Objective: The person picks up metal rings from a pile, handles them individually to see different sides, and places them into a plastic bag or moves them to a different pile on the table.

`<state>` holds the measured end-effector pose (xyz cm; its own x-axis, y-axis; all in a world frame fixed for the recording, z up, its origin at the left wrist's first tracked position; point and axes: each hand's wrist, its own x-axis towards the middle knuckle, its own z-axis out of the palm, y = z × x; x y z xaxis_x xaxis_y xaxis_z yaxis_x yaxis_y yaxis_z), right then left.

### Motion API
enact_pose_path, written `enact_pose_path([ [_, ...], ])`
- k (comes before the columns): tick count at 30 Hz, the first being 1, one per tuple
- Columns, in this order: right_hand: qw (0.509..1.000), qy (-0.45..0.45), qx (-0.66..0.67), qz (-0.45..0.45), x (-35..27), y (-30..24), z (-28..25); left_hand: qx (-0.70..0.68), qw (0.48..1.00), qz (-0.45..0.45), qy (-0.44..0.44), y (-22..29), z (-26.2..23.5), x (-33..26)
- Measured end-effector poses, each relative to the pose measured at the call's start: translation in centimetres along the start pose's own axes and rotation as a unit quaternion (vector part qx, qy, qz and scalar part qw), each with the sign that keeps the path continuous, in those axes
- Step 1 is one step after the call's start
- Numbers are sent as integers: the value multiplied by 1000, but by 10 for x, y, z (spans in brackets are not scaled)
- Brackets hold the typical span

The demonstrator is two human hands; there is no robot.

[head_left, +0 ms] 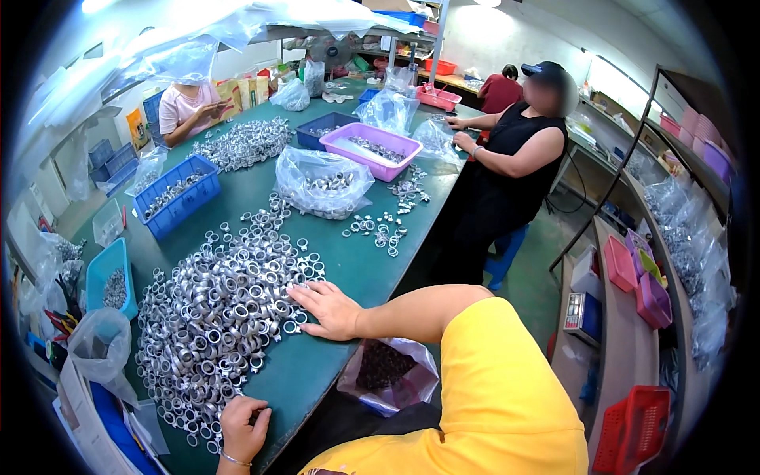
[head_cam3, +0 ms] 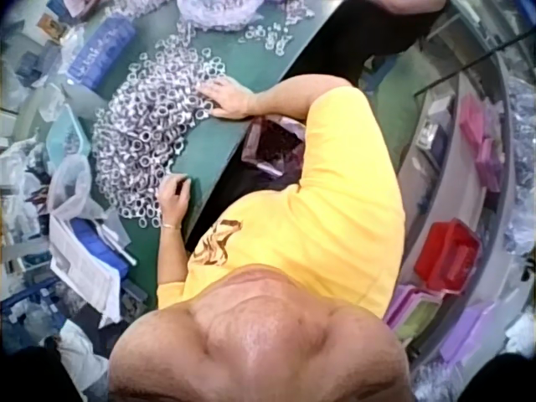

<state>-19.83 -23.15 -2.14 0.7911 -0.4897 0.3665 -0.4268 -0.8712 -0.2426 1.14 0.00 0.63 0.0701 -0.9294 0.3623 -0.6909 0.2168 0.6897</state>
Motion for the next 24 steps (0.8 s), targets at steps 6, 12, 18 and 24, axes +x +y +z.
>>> enact_pose_path([
  [6, 1000, -8, 4, 6, 1, -1, -2, -3, 1000, 5, -8, -2, -2, 1],
  [12, 1000, -10, 8, 5, 2, -1, -1, -9, 1000, 3, -7, -2, -3, 1],
  [18, 1000, -17, 2, 7, 3, -1, -2, -14, 1000, 0, -12, -4, -3, 1],
  [24, 1000, -14, -15, -5, 3, -1, -2, -16, 1000, 1, -19, -2, -6, 1],
])
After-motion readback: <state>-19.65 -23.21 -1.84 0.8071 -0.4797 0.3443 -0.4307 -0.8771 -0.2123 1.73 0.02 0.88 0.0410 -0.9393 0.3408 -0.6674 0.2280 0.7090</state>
